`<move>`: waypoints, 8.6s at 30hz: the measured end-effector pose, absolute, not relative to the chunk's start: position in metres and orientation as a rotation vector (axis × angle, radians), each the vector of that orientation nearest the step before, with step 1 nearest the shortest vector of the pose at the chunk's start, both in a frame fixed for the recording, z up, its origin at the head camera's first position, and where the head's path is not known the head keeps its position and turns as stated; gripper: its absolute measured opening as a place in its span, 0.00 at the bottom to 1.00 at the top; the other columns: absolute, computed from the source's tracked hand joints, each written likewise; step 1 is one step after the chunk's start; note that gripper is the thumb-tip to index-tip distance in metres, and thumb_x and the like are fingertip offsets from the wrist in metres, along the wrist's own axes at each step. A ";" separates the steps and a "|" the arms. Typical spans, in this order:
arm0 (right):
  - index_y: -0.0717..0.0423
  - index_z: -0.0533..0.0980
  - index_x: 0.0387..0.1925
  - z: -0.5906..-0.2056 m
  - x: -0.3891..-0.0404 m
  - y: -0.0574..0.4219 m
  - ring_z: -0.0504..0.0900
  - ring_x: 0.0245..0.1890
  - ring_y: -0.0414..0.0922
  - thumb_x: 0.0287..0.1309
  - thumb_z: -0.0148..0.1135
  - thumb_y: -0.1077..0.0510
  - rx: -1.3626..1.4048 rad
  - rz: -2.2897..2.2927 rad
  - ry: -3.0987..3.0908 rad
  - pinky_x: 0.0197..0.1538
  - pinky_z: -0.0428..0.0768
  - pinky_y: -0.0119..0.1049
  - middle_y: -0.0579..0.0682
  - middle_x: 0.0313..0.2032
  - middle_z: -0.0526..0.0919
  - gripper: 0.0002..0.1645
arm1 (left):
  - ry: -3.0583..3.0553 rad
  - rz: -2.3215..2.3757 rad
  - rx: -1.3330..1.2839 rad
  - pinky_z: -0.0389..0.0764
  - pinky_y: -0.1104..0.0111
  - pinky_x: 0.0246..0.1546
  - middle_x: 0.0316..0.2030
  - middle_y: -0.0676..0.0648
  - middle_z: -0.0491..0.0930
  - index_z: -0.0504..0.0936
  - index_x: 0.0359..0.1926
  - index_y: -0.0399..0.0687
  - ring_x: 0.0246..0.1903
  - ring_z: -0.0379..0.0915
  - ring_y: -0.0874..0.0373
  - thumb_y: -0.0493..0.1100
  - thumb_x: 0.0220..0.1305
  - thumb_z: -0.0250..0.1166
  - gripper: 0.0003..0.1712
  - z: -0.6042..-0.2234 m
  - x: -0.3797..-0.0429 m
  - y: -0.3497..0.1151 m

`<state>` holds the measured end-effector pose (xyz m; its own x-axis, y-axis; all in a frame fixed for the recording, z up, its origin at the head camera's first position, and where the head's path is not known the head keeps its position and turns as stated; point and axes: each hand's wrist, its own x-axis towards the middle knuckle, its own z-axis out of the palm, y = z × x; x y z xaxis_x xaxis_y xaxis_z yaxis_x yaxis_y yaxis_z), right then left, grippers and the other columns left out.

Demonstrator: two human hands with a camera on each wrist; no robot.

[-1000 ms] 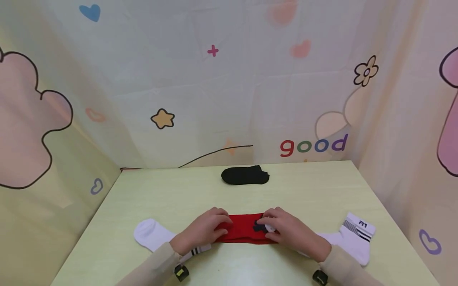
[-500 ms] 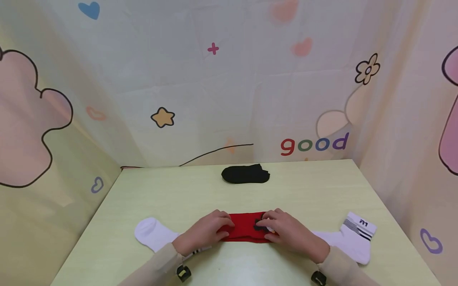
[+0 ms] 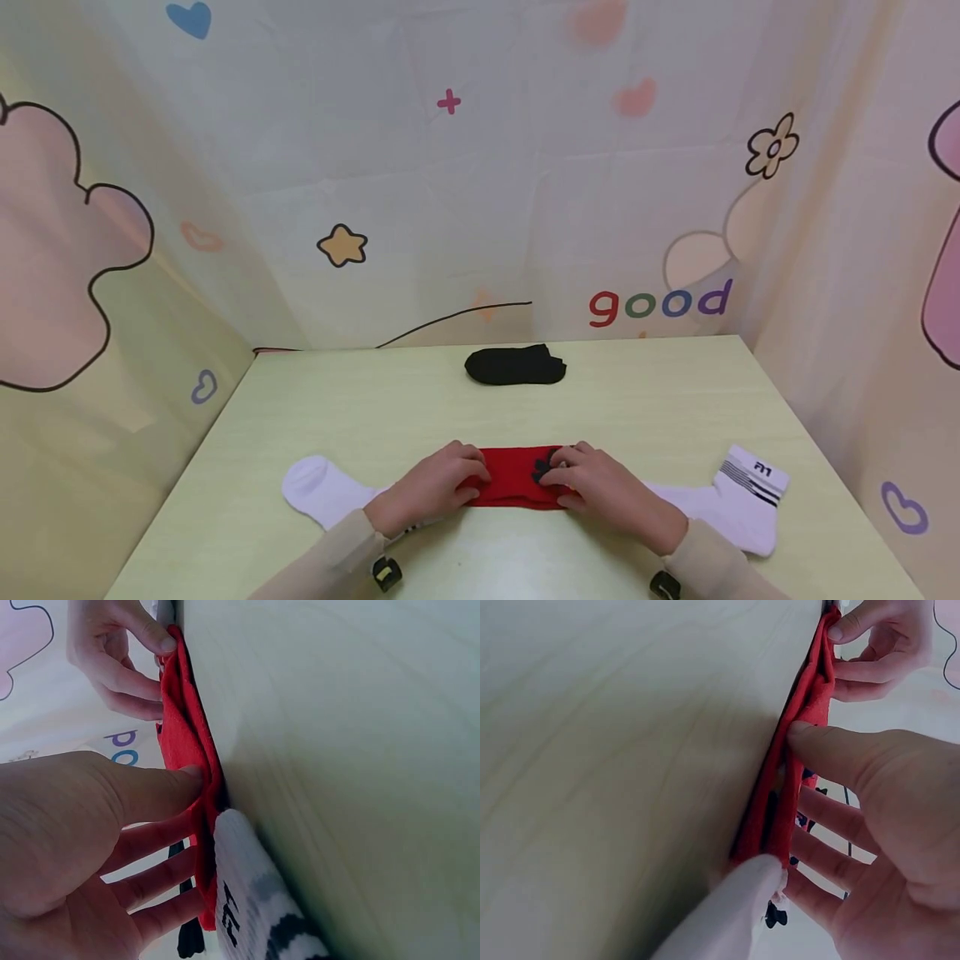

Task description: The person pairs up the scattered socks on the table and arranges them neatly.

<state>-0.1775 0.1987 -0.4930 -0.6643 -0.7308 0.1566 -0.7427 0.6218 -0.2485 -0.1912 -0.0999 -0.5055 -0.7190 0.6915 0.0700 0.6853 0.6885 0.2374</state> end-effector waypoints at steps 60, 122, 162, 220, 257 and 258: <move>0.57 0.87 0.46 -0.482 -0.284 0.188 0.81 0.50 0.56 0.58 0.69 0.71 1.222 0.453 -2.979 0.57 0.80 0.53 0.55 0.49 0.85 0.15 | 2.868 0.312 1.042 0.74 0.63 0.64 0.55 0.49 0.85 0.88 0.55 0.47 0.58 0.78 0.52 0.31 0.68 0.65 0.18 -0.500 -0.279 -0.093; 0.54 0.79 0.61 -0.484 -0.296 0.177 0.78 0.56 0.56 0.62 0.72 0.59 1.129 0.440 -2.972 0.59 0.79 0.53 0.58 0.57 0.80 0.26 | 2.897 0.319 1.000 0.78 0.61 0.59 0.57 0.48 0.83 0.84 0.59 0.47 0.56 0.79 0.51 0.38 0.70 0.65 0.17 -0.478 -0.291 -0.100; 0.45 0.69 0.73 -0.474 -0.246 0.073 0.73 0.61 0.49 0.64 0.71 0.47 1.382 0.550 -2.790 0.59 0.79 0.46 0.51 0.63 0.75 0.39 | 3.052 0.537 0.697 0.73 0.43 0.60 0.63 0.44 0.77 0.77 0.69 0.53 0.61 0.73 0.41 0.50 0.46 0.85 0.47 -0.467 -0.227 -0.234; 0.42 0.83 0.57 -0.501 -0.205 0.001 0.76 0.48 0.40 0.63 0.72 0.49 1.633 0.279 -2.728 0.47 0.73 0.28 0.43 0.52 0.83 0.20 | 3.144 0.595 0.442 0.76 0.44 0.55 0.48 0.42 0.85 0.85 0.52 0.42 0.51 0.79 0.40 0.39 0.45 0.82 0.30 -0.497 -0.171 -0.316; 0.40 0.83 0.57 -0.499 -0.204 0.002 0.72 0.41 0.38 0.62 0.73 0.49 1.635 0.314 -2.675 0.41 0.68 0.23 0.44 0.47 0.81 0.21 | 3.132 0.564 0.429 0.77 0.56 0.44 0.38 0.49 0.81 0.85 0.48 0.44 0.37 0.74 0.56 0.38 0.47 0.82 0.25 -0.497 -0.172 -0.317; 0.39 0.83 0.57 -0.498 -0.204 0.002 0.71 0.41 0.38 0.62 0.73 0.50 1.637 0.329 -2.679 0.41 0.68 0.23 0.44 0.46 0.80 0.21 | 3.139 0.560 0.430 0.78 0.56 0.43 0.37 0.50 0.81 0.85 0.47 0.44 0.36 0.74 0.56 0.37 0.47 0.82 0.24 -0.498 -0.172 -0.318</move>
